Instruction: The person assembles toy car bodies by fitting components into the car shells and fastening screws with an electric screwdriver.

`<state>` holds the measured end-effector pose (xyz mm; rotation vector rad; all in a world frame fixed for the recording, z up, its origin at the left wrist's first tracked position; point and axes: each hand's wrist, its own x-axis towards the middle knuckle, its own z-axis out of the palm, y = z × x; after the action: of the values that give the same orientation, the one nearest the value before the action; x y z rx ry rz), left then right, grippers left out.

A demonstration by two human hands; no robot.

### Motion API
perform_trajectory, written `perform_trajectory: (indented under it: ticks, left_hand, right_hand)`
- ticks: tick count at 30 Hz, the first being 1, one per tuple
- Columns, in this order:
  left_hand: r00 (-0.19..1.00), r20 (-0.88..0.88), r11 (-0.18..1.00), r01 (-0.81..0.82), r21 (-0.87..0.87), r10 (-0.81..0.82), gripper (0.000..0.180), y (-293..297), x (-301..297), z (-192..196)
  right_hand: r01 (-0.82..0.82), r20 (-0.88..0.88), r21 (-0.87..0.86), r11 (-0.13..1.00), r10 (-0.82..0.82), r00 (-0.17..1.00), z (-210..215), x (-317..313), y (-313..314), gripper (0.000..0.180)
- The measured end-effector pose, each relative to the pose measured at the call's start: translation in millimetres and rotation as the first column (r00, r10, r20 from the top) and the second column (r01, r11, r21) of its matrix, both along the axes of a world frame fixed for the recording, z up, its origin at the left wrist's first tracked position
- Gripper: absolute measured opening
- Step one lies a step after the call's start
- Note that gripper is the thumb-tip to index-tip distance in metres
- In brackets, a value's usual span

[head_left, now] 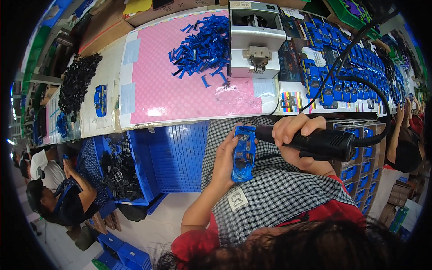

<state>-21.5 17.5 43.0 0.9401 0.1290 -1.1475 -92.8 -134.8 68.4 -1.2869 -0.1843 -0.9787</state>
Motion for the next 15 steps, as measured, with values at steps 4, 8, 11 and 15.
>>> perform_trajectory:
  ticks: [4,8,11,15]
  left_hand:
    - [0.995,0.093,0.999,0.021,0.036,-0.024,0.045,3.0,-2.2,4.5]
    - [0.994,0.110,1.000,0.004,0.031,-0.007,0.044,1.3,-4.6,5.9]
    - [0.994,0.109,0.999,-0.025,0.034,0.021,0.042,1.4,-6.5,4.8]
    - [0.988,0.143,0.997,-0.059,0.053,0.051,0.039,0.3,-9.4,-1.4]
  right_hand:
    - [-0.077,0.177,-0.013,0.997,0.078,0.981,-8.5,10.5,-1.0,0.054]
    - [-0.247,0.314,-0.111,0.963,0.270,0.910,-14.4,17.7,-8.8,0.050]
    - [-0.269,0.242,-0.317,0.910,0.352,0.904,-5.0,23.8,-11.7,0.050]
    - [-0.291,0.215,-0.364,0.885,0.384,0.898,-10.9,28.9,-10.6,0.051]
